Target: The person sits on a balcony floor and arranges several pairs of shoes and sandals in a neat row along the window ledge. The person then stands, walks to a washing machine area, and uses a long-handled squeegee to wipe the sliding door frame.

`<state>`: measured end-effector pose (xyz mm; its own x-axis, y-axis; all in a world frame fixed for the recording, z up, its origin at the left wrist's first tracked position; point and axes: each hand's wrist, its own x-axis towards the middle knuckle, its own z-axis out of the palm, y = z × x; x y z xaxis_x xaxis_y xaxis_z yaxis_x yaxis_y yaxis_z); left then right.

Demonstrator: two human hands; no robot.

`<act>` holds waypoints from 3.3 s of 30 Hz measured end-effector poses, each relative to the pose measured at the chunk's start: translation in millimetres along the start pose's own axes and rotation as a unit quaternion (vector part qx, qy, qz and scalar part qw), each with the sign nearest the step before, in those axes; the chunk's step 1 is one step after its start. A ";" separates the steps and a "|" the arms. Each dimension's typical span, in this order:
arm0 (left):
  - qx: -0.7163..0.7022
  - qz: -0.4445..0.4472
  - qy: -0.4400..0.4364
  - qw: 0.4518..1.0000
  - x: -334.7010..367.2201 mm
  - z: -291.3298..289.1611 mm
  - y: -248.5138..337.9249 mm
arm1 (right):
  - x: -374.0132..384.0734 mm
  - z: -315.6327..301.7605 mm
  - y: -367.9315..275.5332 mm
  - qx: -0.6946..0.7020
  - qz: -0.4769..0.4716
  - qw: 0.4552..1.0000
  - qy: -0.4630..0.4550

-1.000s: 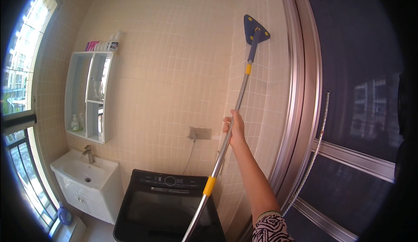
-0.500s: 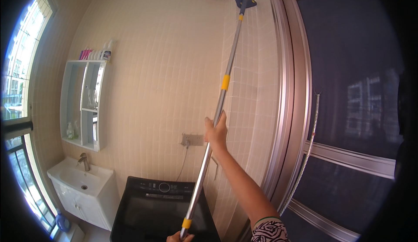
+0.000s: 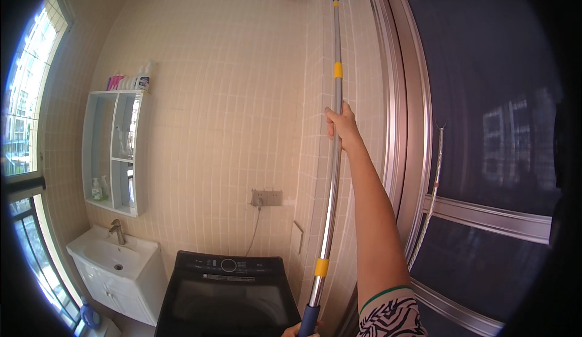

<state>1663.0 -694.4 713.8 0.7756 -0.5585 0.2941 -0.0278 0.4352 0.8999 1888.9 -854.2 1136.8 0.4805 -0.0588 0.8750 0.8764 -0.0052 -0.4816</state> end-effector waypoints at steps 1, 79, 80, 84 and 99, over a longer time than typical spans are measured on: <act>-0.015 -0.011 -0.007 1.000 3.5 -1.8 -5.3 | 1.0 -3.0 2.1 -0.015 0.009 1.000 0.004; 0.183 -0.198 0.226 0.936 -221.4 8.7 -277.7 | -246.8 -15.5 57.1 -0.241 0.106 0.962 0.069; 0.186 -0.205 0.235 0.932 -242.9 4.9 -278.8 | -273.0 -8.1 58.5 -0.228 0.109 0.965 0.067; 0.194 -0.211 0.253 0.924 -295.0 3.1 -265.4 | -394.7 30.2 55.2 -0.145 0.134 0.977 0.083; 0.178 -0.178 0.252 0.934 -360.7 20.5 -223.1 | -798.7 81.0 -39.8 -0.133 0.276 0.951 0.044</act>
<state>1376.5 -604.6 413.6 0.9716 -0.1799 -0.1535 0.1510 -0.0278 0.9881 1472.8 -726.2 461.1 0.8497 -0.2087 0.4842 0.4472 -0.2014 -0.8715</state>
